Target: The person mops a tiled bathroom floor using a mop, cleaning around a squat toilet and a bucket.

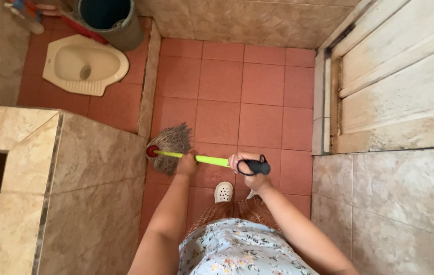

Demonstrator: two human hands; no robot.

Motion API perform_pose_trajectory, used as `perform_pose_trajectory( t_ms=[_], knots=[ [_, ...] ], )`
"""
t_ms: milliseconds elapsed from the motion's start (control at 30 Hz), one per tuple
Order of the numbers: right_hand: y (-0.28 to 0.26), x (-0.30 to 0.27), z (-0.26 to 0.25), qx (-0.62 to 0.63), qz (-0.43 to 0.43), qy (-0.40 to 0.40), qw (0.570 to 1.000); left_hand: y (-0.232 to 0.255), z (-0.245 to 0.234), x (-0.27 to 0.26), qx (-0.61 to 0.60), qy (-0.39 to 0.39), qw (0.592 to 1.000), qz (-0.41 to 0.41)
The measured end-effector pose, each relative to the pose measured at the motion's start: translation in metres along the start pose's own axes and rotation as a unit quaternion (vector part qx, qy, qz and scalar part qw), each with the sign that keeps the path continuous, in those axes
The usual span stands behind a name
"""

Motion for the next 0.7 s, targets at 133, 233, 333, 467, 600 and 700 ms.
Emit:
perform_pose_trajectory(
  t_ms=[133, 233, 333, 467, 600, 700],
  knots=[
    [-0.006, 0.002, 0.02, -0.016, 0.003, 0.014, 1.0, -0.003, 0.001, -0.004, -0.053, 0.054, 0.996, -0.05],
    [-0.025, -0.008, 0.028, -0.073, -0.044, 0.017, 0.996, -0.008, 0.016, -0.004, -0.077, 0.088, 0.992, -0.056],
    [-0.046, -0.024, 0.023, -0.116, -0.058, 0.034, 0.991, 0.01, 0.028, -0.022, -0.13, 0.14, 0.982, 0.009],
    [-0.084, -0.042, 0.0, -0.131, -0.014, 0.055, 0.99, 0.08, 0.031, -0.038, -0.205, 0.141, 0.967, 0.049],
    [-0.126, -0.066, -0.027, -0.203, 0.041, 0.101, 0.973, 0.148, 0.042, -0.065, -0.198, 0.104, 0.974, 0.047],
    [-0.151, -0.08, -0.041, -0.183, 0.036, 0.114, 0.976, 0.193, 0.065, -0.071, -0.227, 0.075, 0.966, 0.101]
  ],
)
Point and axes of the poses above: each hand's wrist, its own x-axis towards the middle knuckle, its own z-axis out of the palm, y = z × x, the point moved 9 cm from there along x, towards the middle knuckle, and after that the axes turned 1 degree about -y, right-handed, at the moved point
